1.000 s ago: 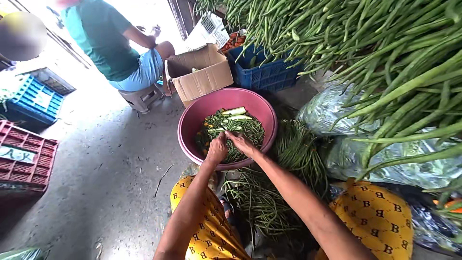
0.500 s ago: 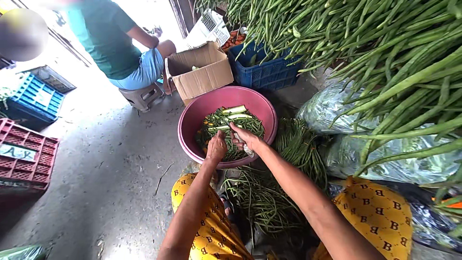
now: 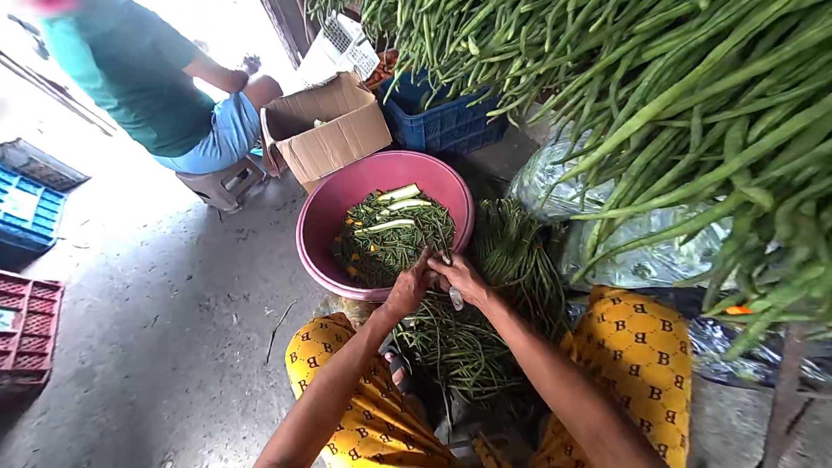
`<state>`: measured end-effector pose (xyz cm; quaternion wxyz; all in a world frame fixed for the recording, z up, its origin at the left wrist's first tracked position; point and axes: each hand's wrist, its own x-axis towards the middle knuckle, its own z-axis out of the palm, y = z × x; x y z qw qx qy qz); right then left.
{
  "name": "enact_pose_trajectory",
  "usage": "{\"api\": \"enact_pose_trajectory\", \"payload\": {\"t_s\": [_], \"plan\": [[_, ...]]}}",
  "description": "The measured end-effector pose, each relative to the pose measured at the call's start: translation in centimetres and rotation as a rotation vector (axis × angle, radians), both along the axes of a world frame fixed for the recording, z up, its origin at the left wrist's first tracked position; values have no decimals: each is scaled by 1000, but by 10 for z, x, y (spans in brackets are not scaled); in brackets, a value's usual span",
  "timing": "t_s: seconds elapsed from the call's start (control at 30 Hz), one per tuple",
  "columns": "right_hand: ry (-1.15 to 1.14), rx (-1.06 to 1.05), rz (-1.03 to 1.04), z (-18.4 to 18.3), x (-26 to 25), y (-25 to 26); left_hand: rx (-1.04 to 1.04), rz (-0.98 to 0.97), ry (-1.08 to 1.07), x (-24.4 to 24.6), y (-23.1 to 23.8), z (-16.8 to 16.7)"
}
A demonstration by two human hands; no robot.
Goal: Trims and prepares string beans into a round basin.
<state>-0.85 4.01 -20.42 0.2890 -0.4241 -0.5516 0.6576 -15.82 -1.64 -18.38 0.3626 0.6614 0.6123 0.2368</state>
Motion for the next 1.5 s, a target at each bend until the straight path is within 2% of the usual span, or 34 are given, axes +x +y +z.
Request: {"api": "enact_pose_trajectory", "payload": {"t_s": [0.13, 0.2, 0.27, 0.4, 0.6, 0.67, 0.73, 0.77, 0.83, 0.9, 1.0, 1.1, 1.23, 1.4, 1.5], "plan": [[-3, 58, -17, -9, 29, -16, -294, -26, -409, 0, 2, -1], [13, 59, -76, -13, 40, -19, -396, 44, -481, -2, 2, 3], [12, 36, -137, -16, 48, -19, -421, 44, -426, -4, 2, 7], [1, -2, -169, -19, 57, -23, -348, -107, -312, -7, 1, -1], [45, -74, -227, -20, 57, -29, -332, -79, -203, -7, 3, -3], [31, -97, -237, -19, 61, -29, -321, -86, -82, -8, 4, -1], [-113, -69, -197, -21, 71, -27, -300, -43, 37, -12, 6, 1], [-269, -29, -138, -22, 77, -26, -286, -4, 54, -14, 7, 3], [-613, 0, 50, -22, 85, -24, -254, 59, 30, -17, 8, 6], [-750, 10, 178, -26, 79, -26, -227, 90, -13, -17, 10, 7], [-563, 18, 101, -17, 44, -33, -207, 112, -62, -15, 13, 10], [-326, -87, 56, -6, 5, -31, -190, 127, -84, -14, 13, 11], [-204, -114, -33, 3, -20, -10, -257, 180, -76, -37, 15, 22], [-138, -171, -19, 12, -46, 24, -246, 362, 272, -79, 16, 35], [36, -393, 52, 21, -71, 33, -264, 583, 500, -83, 13, 52]]}}
